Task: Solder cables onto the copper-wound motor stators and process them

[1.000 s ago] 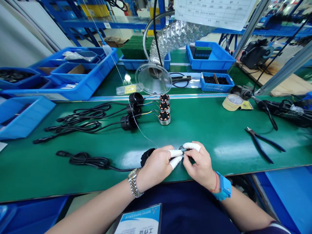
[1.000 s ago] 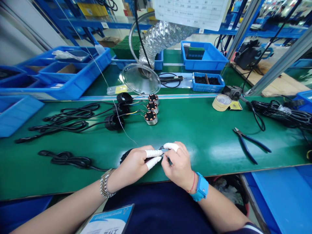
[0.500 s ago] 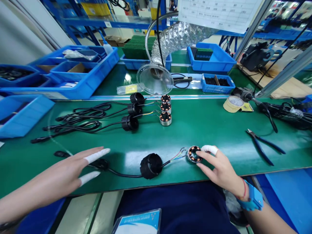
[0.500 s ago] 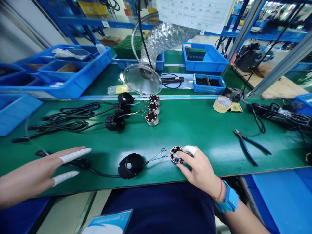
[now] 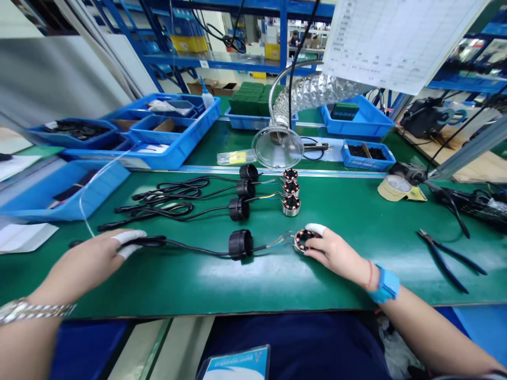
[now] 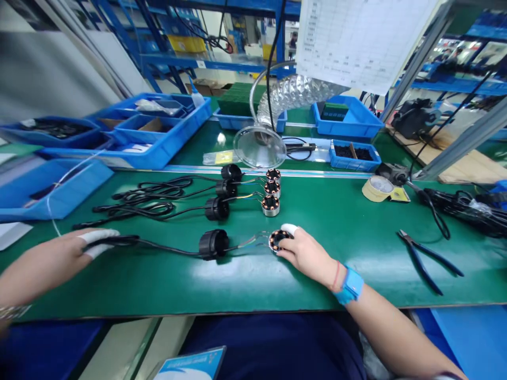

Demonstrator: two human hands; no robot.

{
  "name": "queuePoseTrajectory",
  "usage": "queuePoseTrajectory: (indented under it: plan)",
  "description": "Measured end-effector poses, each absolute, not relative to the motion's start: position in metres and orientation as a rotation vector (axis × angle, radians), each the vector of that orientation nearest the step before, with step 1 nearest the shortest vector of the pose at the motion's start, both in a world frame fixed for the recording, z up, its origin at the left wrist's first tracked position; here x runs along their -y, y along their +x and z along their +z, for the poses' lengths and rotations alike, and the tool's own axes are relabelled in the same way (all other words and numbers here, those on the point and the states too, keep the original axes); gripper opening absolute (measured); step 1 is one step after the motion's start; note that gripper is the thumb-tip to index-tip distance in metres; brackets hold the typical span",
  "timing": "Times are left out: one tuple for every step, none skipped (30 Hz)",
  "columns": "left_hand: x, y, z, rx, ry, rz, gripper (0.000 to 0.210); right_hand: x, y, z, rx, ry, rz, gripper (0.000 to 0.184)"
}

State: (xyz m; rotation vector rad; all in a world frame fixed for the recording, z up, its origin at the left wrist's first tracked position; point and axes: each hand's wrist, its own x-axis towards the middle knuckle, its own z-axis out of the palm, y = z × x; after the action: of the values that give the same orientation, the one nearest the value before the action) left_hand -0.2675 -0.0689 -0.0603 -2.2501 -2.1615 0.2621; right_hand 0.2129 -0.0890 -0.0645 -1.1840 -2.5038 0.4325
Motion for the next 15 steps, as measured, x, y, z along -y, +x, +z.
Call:
queuePoseTrajectory:
  plan:
    - [0.061, -0.272, -0.061, 2.177, -2.216, 0.262, 0.045, 0.079, 0.205, -0.064, 2.501, -1.175, 0.431, 0.023]
    - [0.053, -0.275, -0.063, 2.198, -2.205, 0.263, 0.045, 0.071, 0.199, -0.064, 2.497, -1.175, 0.424, 0.023]
    - [0.046, -0.278, -0.065, 2.216, -2.225, 0.265, 0.045, 0.064, 0.194, -0.065, 2.496, -1.177, 0.415, 0.023]
    - [0.039, -0.281, -0.067, 2.221, -2.277, 0.263, 0.045, 0.060, 0.192, -0.065, 2.496, -1.181, 0.405, 0.023]
    - [0.033, -0.283, -0.069, 2.212, -2.347, 0.247, 0.046, 0.058, 0.191, -0.065, 2.496, -1.190, 0.397, 0.023]
    - [0.028, -0.285, -0.068, 2.191, -2.415, 0.206, 0.047, 0.059, 0.192, -0.065, 2.495, -1.207, 0.389, 0.022]
    - [0.022, -0.286, -0.065, 2.169, -2.454, 0.137, 0.049, 0.060, 0.195, -0.064, 2.492, -1.235, 0.382, 0.024]
    - [0.016, -0.285, -0.059, 2.154, -2.451, 0.049, 0.052, 0.063, 0.199, -0.064, 2.485, -1.266, 0.374, 0.028]
    - [0.008, -0.282, -0.050, 2.143, -2.402, -0.050, 0.054, 0.066, 0.204, -0.062, 2.473, -1.300, 0.360, 0.033]
    - [-0.001, -0.277, -0.039, 2.128, -2.320, -0.154, 0.055, 0.069, 0.210, -0.061, 2.457, -1.336, 0.337, 0.036]
    - [-0.012, -0.271, -0.027, 2.090, -2.241, -0.242, 0.055, 0.072, 0.218, -0.058, 2.437, -1.372, 0.304, 0.037]
    - [-0.026, -0.262, -0.016, 2.008, -2.195, -0.333, 0.055, 0.075, 0.226, -0.056, 2.414, -1.408, 0.262, 0.034]
    - [-0.042, -0.252, -0.005, 1.914, -2.171, -0.422, 0.055, 0.078, 0.235, -0.052, 2.388, -1.447, 0.214, 0.032]
    - [-0.060, -0.241, 0.002, 1.836, -2.172, -0.490, 0.054, 0.080, 0.245, -0.049, 2.360, -1.489, 0.161, 0.030]
    - [-0.079, -0.229, 0.007, 1.783, -2.181, -0.542, 0.054, 0.083, 0.255, -0.044, 2.333, -1.529, 0.106, 0.029]
